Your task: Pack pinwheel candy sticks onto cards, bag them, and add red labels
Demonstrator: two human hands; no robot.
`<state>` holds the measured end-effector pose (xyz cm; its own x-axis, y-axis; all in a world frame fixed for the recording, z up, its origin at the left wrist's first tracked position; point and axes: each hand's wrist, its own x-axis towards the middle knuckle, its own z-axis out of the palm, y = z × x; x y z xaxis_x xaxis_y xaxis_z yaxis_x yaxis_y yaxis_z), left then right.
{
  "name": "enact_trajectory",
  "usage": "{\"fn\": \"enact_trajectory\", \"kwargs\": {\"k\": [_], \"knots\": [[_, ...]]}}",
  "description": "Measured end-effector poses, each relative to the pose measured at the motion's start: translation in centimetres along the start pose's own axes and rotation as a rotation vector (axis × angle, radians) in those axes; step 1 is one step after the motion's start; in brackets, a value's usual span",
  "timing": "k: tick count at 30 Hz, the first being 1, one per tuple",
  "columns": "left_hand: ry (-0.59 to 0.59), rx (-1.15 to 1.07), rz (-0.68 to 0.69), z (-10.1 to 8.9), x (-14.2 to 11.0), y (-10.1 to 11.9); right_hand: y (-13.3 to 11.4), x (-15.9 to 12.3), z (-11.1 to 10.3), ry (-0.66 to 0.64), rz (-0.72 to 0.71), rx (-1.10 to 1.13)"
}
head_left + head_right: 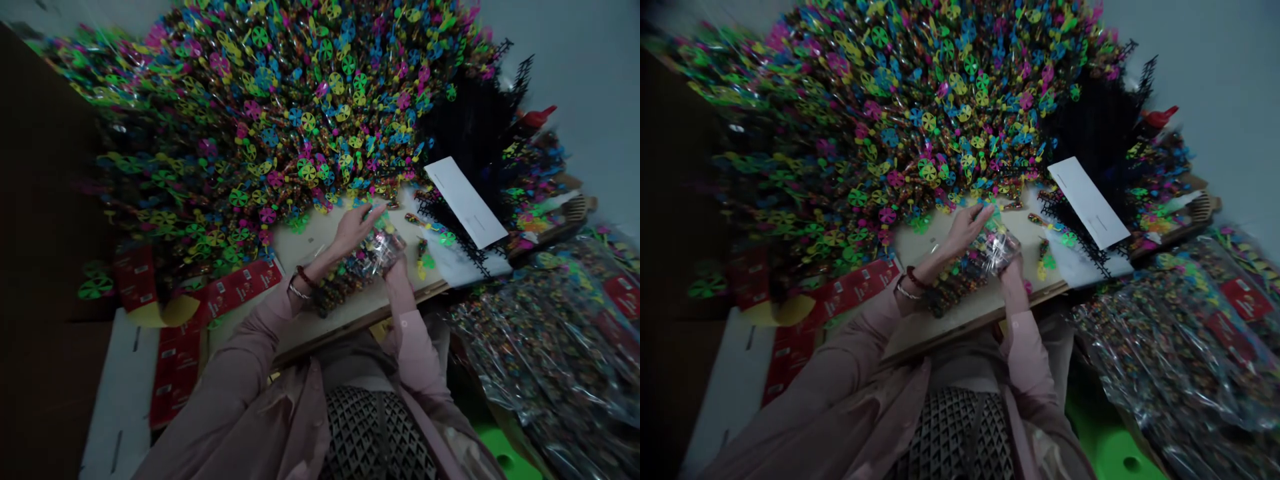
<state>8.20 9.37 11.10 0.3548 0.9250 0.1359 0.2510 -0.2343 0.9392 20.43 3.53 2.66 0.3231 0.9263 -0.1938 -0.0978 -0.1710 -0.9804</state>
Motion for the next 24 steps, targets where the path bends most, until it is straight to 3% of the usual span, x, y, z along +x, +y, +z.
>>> {"fn": "enact_trajectory", "kwargs": {"k": [3,5,8,10,12,14,17,19,21,24], "knots": [[-0.098,0.144,0.199,-1.3,-3.4,4.3,-4.0,-1.1,-0.8,-0.133,-0.005,0.038],[-0.247,0.221,0.320,-2.2,-6.3,5.3,-6.6,-1.9,-1.6,-0.196,-0.018,0.041],[-0.502,0.290,0.457,-2.4,-11.2,3.4,-8.1,-3.7,-1.8,-0.364,0.003,-0.010],[-0.604,0.313,0.490,-1.7,-14.2,0.7,-7.1,-5.7,-0.9,-0.533,0.035,-0.079],[-0.626,0.334,0.467,-0.5,-17.0,-2.1,-5.1,-8.1,0.7,-0.654,0.036,-0.148],[-0.576,0.379,0.432,0.7,-19.4,-4.4,-3.3,-10.6,2.2,-0.682,0.051,-0.152],[-0.352,0.495,0.338,1.0,-22.4,-6.8,-3.0,-13.6,2.7,-0.629,0.183,0.022],[-0.169,0.566,0.243,0.2,-23.9,-7.5,-4.4,-14.7,1.4,-0.549,0.232,0.174],[-0.018,0.624,0.126,-1.1,-24.9,-7.4,-5.9,-15.3,-0.4,-0.432,0.190,0.269],[0.172,0.700,-0.066,-2.3,-25.4,-5.7,-6.3,-15.7,-2.4,-0.217,0.088,0.273]]}}
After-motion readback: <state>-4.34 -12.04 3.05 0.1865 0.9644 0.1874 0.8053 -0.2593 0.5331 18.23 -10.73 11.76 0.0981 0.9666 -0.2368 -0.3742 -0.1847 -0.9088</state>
